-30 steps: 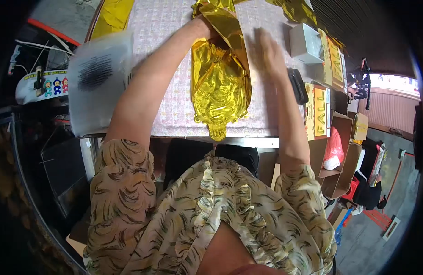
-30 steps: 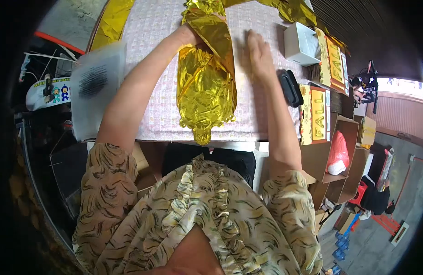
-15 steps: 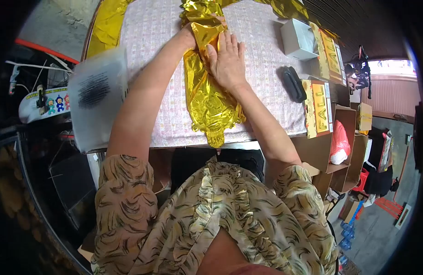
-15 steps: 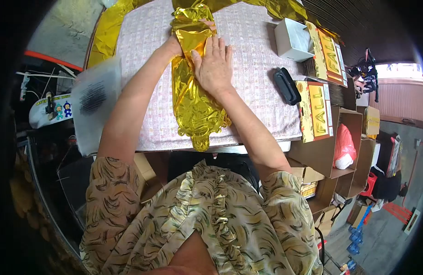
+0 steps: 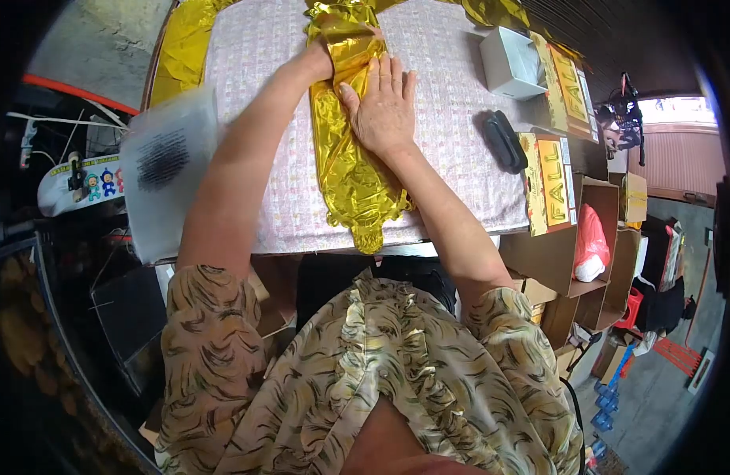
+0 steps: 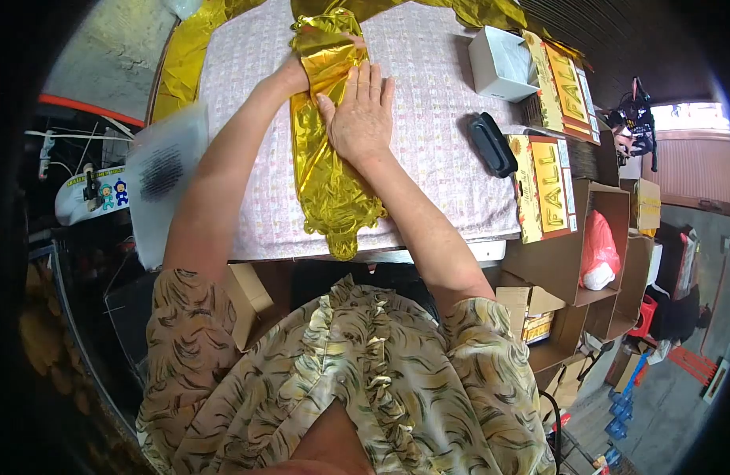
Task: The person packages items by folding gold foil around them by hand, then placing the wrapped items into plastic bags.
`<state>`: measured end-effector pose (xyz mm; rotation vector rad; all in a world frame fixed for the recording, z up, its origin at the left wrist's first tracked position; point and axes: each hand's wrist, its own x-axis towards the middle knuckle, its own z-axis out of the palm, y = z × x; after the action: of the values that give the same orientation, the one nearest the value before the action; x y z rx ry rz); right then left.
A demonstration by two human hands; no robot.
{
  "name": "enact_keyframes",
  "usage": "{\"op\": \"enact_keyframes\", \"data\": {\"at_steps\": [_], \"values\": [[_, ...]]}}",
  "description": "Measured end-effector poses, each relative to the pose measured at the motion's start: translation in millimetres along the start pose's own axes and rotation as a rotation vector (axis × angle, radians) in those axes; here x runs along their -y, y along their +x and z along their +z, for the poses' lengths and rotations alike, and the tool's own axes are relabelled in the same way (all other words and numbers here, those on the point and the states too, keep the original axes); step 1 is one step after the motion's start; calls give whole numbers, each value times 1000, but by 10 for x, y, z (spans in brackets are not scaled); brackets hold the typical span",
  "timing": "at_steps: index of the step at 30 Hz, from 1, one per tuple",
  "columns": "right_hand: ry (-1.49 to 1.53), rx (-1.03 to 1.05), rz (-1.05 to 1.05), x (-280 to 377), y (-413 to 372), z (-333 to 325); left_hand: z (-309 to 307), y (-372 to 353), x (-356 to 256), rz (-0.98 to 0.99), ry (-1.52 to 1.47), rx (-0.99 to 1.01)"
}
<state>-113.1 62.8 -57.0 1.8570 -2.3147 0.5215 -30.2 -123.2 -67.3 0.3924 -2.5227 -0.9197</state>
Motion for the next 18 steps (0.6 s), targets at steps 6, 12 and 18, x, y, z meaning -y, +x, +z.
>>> {"op": "enact_keyframes", "data": {"at_steps": [6,12,18], "values": [[1,77,30,28,11,-27,-640,303,309,-456,-469,-64],[4,104,32,43,17,-7,-776,525,-430,200,428,-574],[34,-30,2,41,17,16,-122,450,-373,-83,86,-18]]}}
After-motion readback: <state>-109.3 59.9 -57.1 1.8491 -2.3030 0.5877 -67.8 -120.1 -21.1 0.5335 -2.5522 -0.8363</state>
